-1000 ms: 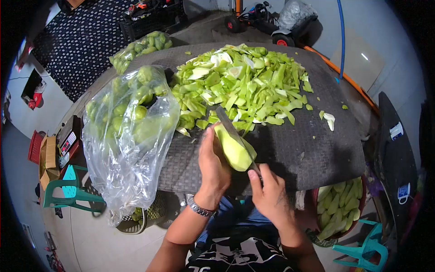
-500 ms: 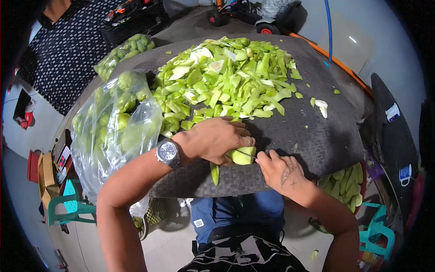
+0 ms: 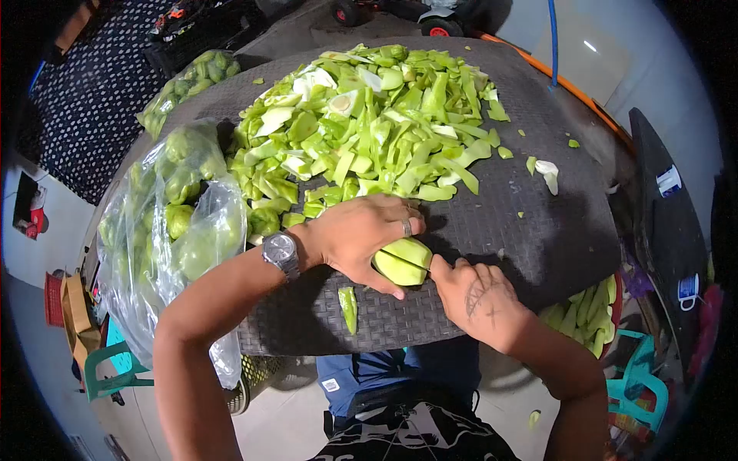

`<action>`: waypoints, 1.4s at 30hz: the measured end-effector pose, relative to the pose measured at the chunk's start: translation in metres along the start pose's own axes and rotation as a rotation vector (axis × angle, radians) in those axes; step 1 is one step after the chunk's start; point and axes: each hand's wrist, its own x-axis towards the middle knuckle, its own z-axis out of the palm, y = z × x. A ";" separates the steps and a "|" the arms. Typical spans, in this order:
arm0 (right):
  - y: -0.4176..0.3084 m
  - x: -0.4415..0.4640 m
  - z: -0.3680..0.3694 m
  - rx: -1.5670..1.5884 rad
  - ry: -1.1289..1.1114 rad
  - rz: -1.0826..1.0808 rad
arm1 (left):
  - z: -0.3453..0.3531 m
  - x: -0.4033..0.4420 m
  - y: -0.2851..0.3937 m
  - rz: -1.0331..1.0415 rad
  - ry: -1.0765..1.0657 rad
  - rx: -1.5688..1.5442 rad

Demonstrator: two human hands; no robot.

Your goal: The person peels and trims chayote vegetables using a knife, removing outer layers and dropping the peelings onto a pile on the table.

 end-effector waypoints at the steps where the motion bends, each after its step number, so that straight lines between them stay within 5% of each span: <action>1: 0.001 -0.002 0.003 0.005 0.017 -0.014 | 0.002 0.001 0.002 -0.022 0.013 0.011; 9: 0.010 0.016 -0.021 0.469 -0.242 0.203 | 0.036 -0.003 0.066 -0.495 0.373 0.116; 10: 0.018 0.014 -0.002 0.463 -0.093 0.142 | 0.039 -0.008 0.071 -0.522 0.412 0.152; 13: 0.024 0.006 -0.016 1.060 -0.401 0.392 | 0.047 -0.019 0.092 -0.665 0.506 0.138; 16: 0.033 -0.016 -0.009 1.326 -0.245 0.351 | 0.045 -0.029 0.104 -0.783 0.598 0.213; 19: 0.029 -0.032 -0.009 1.486 0.014 0.309 | 0.029 -0.030 0.105 -1.116 0.371 -0.122; 25: 0.010 -0.049 -0.016 1.655 0.443 0.291 | 0.024 -0.017 0.071 -1.066 0.230 -0.320; 27: 0.011 -0.053 -0.017 1.662 0.414 0.255 | 0.025 -0.011 0.062 -0.940 0.211 -0.415; 31: 0.005 -0.058 -0.014 1.643 0.372 0.231 | 0.018 0.005 0.074 -1.026 0.088 -0.291; 37: -0.005 -0.048 -0.012 1.647 0.277 0.213 | 0.023 -0.011 0.081 -1.092 0.209 -0.487; 42: -0.015 -0.032 -0.010 1.517 0.261 0.328 | 0.047 -0.036 0.082 -0.925 0.592 -1.035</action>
